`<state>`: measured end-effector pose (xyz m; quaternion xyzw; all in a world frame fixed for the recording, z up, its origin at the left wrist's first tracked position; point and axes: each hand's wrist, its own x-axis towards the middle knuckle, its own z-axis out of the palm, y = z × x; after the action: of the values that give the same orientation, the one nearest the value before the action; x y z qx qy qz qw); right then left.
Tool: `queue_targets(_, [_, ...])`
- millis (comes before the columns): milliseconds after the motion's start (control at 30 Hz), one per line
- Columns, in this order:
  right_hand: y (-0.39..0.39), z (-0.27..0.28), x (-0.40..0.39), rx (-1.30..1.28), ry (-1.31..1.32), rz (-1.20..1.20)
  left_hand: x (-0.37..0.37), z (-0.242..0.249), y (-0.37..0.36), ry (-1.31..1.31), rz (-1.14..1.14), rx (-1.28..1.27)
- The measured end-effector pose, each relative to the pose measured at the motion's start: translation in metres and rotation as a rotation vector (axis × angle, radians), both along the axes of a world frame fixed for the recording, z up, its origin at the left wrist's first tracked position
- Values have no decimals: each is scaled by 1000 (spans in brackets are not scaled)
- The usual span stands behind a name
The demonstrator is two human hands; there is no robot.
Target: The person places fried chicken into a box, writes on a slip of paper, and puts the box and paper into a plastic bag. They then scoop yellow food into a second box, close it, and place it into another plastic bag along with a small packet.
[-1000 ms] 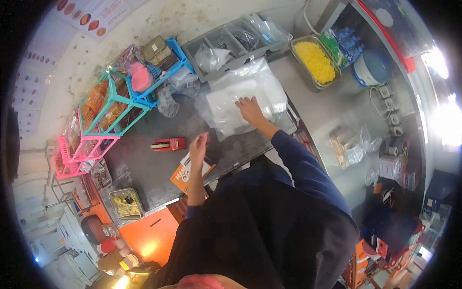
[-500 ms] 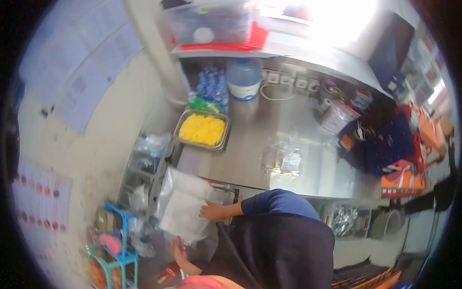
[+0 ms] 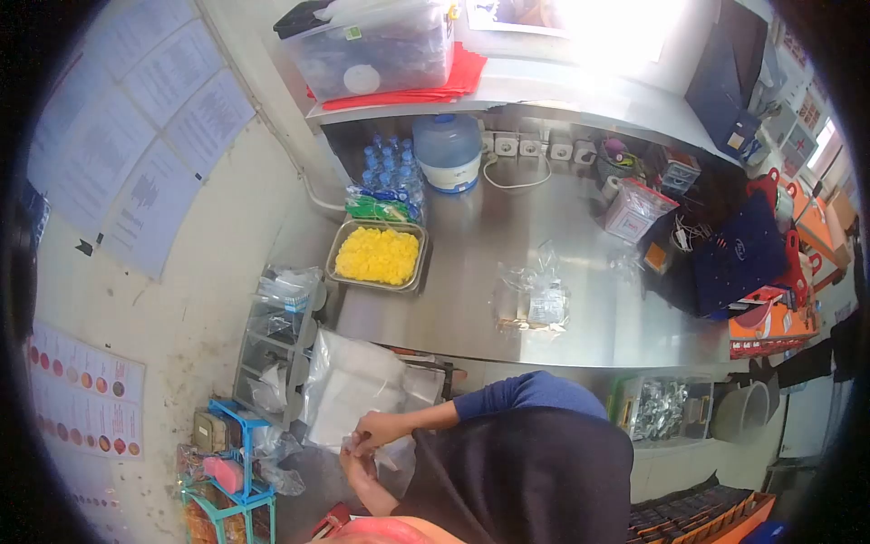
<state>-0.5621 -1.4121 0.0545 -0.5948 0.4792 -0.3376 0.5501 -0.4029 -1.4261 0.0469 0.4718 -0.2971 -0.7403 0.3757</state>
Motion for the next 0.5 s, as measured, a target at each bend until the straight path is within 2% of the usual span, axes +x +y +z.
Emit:
queue_targets(33, [-3, 2, -3, 99, -205, 164, 0, 6, 1, 138, -93, 50])
queue_targets(67, [-5, 4, -9, 101, -201, 165, 5, -1, 0, 142, -91, 50])
queue_targets(133, [-9, 10, -23, -292, 78, 195, 28, -21, -3, -489, -2, 3])
queue_targets(200, [-2, 28, -45, -639, 371, -224, 65, -22, -15, -1080, 69, -892])
queue_targets(233, [2, 45, -50, -640, 367, -212, 49, 13, -7, -1086, 79, -884])
queue_targets(300, [8, 75, -51, -697, 141, -362, 11, 75, -1, -827, 443, -951])
queue_targets(333, [9, 78, -46, -691, 133, -344, 4, 79, -1, -840, 455, -938])
queue_targets(400, [12, 77, -30, -595, 249, -363, 1, 80, 8, -1043, 10, -1009])
queue_targets(433, [12, 72, -28, -577, 236, -351, 5, 83, 15, -1061, 6, -986])
queue_targets(500, [-5, 57, -44, -383, 573, -353, 4, 93, 16, -1402, 77, -1020])
